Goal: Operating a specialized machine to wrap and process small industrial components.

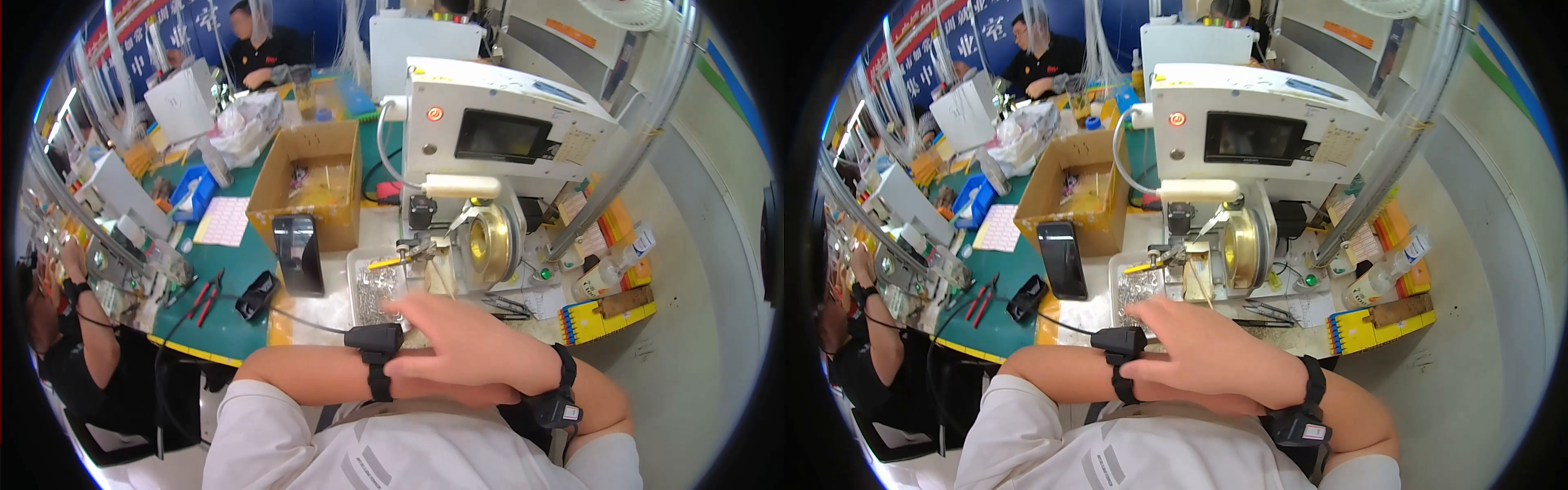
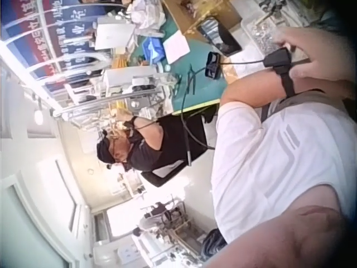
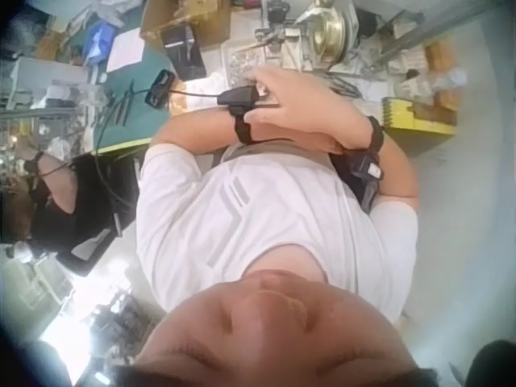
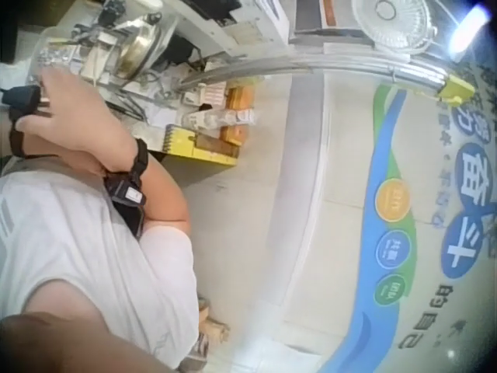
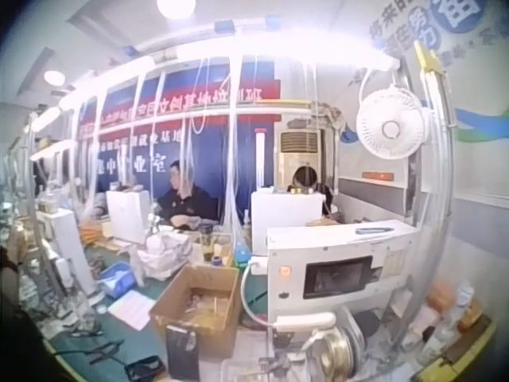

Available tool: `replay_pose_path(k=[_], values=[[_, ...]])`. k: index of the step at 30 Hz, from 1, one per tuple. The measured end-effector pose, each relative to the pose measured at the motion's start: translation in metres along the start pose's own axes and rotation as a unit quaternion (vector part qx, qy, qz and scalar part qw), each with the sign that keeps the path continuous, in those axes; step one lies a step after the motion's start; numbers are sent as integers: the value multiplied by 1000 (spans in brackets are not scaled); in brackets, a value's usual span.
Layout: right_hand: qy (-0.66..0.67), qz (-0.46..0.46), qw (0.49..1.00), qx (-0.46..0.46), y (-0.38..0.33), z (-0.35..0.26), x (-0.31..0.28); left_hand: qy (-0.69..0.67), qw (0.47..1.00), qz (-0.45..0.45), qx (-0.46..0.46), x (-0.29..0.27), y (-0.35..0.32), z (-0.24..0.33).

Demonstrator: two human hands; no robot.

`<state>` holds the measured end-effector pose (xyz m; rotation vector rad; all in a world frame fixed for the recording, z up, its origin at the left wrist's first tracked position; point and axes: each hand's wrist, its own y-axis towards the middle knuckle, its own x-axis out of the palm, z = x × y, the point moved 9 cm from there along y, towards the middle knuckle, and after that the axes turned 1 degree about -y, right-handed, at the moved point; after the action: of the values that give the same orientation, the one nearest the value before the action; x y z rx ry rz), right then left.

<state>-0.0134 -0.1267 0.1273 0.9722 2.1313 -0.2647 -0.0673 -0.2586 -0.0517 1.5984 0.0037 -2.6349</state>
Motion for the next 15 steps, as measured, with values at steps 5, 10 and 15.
replay_pose_path(k=[5,10,15], values=[[47,-54,994,78,-13,32,28,-23,999,18,-14,5,0,-1],[64,-72,990,102,-1,36,46,-29,999,22,-27,6,0,0],[19,-71,997,34,3,22,51,-18,998,29,-50,-6,-8,-7]])
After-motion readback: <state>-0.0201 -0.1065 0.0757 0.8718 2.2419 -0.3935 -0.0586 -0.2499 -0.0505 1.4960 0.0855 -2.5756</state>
